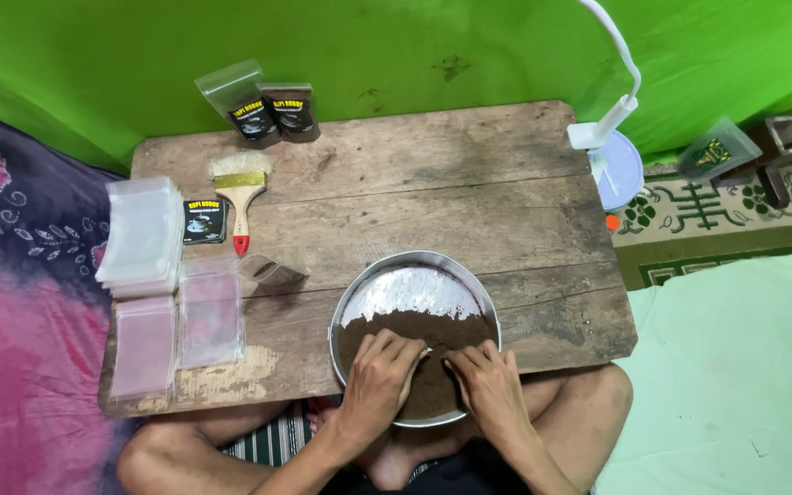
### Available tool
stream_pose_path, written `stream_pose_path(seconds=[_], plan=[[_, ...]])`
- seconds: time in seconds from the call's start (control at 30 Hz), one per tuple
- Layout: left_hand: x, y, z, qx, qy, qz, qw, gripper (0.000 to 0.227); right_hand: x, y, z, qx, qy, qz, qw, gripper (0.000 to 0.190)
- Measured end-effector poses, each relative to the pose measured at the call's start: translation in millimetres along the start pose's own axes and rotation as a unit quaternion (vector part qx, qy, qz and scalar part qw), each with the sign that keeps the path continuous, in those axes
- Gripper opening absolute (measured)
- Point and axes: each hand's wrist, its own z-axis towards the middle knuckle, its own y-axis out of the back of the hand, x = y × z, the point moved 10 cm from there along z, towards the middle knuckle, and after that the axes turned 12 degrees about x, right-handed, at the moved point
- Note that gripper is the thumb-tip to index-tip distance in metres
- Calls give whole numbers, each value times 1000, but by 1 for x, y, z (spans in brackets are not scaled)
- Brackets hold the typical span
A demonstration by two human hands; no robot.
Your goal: Manually sorting through ground coffee in a metal tray to remove small white impurities.
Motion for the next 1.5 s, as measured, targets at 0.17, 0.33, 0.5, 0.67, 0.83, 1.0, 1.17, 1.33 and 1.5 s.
stream_pose_path(seconds=[0.17, 0.33, 0.5, 0.67, 0.83, 1.0, 1.17, 1.33, 1.5], plan=[[-4, 6, -11, -3, 11, -8, 1000, 26, 12, -3, -6, 5, 13, 2, 1000, 24], [-18, 48, -12, -61, -1, -23, 998, 28, 10, -32, 3, 37, 28, 8, 999, 20], [-4, 8, -19, -7, 6, -1, 1000, 17, 20, 9, 0, -33, 18, 52, 998, 19], [-12, 50, -22, -62, 7, -17, 998, 26, 12, -28, 7, 16, 11, 24, 1000, 19], [12, 15, -23, -37, 19, -9, 999, 23, 26, 12, 9, -56, 22, 82, 995, 17], [4, 68, -35, -99, 24, -40, 994, 22, 20, -25, 8, 2, 37, 29, 999, 16], [26, 23, -39, -45, 34, -11, 998, 23, 26, -1, 12, -31, 45, 85, 995, 22], [22, 50, -37, -80, 33, -59, 994, 19, 35, -17, 18, 29, 42, 88, 995, 15], [34, 74, -43, -170, 50, -163, 971, 14, 27, 19, 3, -92, -12, 164, 982, 16]])
